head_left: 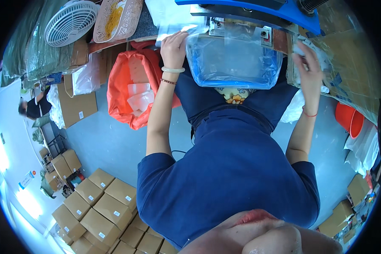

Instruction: Placing small white items into plastic containers at a workstation.

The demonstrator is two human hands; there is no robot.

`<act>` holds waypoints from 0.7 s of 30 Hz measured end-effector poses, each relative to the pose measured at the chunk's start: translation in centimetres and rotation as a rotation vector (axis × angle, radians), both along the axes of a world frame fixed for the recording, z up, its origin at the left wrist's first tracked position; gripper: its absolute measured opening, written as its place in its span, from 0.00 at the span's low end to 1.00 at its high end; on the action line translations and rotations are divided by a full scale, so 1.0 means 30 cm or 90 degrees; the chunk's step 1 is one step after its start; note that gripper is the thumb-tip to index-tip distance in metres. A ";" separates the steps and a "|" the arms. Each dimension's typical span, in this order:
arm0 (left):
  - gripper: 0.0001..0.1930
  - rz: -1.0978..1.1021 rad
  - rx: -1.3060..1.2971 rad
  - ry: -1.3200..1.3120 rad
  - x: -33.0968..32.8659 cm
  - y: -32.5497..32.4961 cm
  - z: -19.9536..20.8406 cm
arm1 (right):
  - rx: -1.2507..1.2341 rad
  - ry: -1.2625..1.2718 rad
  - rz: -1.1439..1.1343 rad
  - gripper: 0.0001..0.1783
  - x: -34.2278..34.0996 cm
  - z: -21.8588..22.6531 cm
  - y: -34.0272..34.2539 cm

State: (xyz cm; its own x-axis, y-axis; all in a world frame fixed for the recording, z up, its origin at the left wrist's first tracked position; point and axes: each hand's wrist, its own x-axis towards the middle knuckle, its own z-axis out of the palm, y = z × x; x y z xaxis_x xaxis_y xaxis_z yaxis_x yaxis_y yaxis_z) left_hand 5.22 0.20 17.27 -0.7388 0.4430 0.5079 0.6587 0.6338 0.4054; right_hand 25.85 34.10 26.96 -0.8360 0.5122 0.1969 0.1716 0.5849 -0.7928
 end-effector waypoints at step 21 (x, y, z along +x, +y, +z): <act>0.11 -0.357 0.275 -1.076 0.194 0.246 0.208 | -0.070 -0.116 0.342 0.17 -0.197 0.097 -0.153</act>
